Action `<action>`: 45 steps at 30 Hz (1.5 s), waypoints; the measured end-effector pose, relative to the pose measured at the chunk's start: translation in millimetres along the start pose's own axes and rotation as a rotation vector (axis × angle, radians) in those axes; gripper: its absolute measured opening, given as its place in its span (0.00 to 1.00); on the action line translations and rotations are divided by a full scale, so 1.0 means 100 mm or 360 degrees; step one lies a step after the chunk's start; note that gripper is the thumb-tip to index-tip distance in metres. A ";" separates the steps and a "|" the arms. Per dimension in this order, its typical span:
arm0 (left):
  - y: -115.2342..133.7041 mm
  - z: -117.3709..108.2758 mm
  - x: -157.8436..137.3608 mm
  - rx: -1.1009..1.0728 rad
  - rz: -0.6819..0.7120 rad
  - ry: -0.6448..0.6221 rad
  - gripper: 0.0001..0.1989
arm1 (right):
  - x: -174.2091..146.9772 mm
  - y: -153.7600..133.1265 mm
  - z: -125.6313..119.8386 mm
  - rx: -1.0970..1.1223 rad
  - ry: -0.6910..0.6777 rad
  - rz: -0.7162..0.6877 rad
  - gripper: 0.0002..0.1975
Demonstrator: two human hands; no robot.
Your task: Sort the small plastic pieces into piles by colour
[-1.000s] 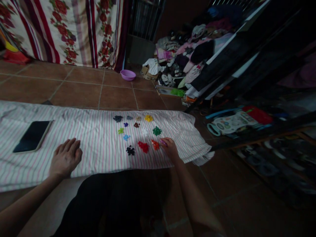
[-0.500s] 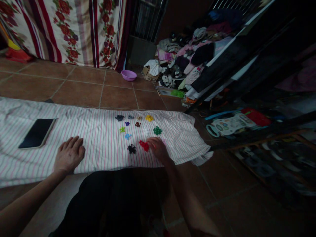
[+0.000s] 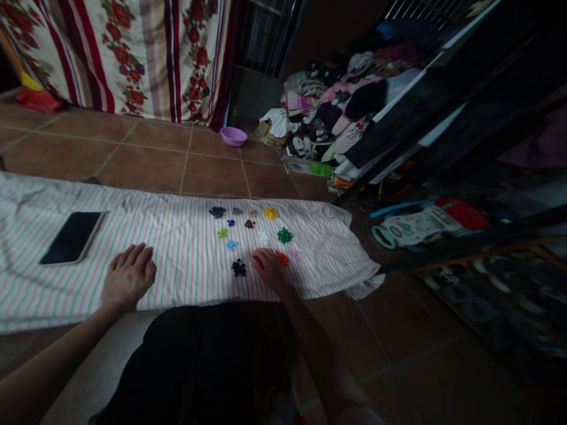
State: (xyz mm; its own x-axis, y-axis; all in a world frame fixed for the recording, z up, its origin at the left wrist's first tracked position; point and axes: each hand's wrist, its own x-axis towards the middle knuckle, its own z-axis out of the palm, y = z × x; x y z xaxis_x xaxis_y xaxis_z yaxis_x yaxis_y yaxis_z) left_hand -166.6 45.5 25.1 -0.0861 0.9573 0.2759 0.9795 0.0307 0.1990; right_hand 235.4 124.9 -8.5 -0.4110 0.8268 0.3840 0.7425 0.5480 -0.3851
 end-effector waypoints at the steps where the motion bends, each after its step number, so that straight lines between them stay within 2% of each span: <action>1: 0.00 0.00 0.00 -0.0009 -0.0011 -0.0005 0.25 | -0.01 -0.01 0.01 -0.0007 0.0014 0.0014 0.09; 5: 0.01 -0.01 0.00 -0.0050 -0.0067 -0.0042 0.24 | -0.03 -0.06 0.04 -0.0033 0.0061 0.0014 0.09; 10: 0.01 0.00 0.00 -0.0039 -0.0030 -0.0010 0.25 | -0.01 -0.08 0.05 -0.0072 0.0048 0.0031 0.06; 24: 0.00 0.02 -0.01 -0.0035 0.0000 0.0064 0.24 | -0.02 -0.09 0.14 -0.0166 0.0055 0.0111 0.11; 33: 0.00 0.01 0.00 -0.0016 0.0002 0.0050 0.24 | -0.01 -0.08 0.08 -0.0060 0.0029 0.0024 0.12; 45: -0.01 0.03 -0.01 -0.0069 -0.0024 0.0034 0.23 | -0.03 -0.15 0.07 -0.0018 0.0149 -0.0017 0.16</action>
State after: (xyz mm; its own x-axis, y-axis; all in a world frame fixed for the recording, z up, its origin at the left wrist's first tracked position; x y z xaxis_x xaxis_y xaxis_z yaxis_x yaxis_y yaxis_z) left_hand -167.3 45.5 22.1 -0.1051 0.9505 0.2924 0.9693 0.0322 0.2438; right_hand 221.8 114.8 -9.5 -0.3679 0.8052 0.4652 0.7444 0.5548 -0.3716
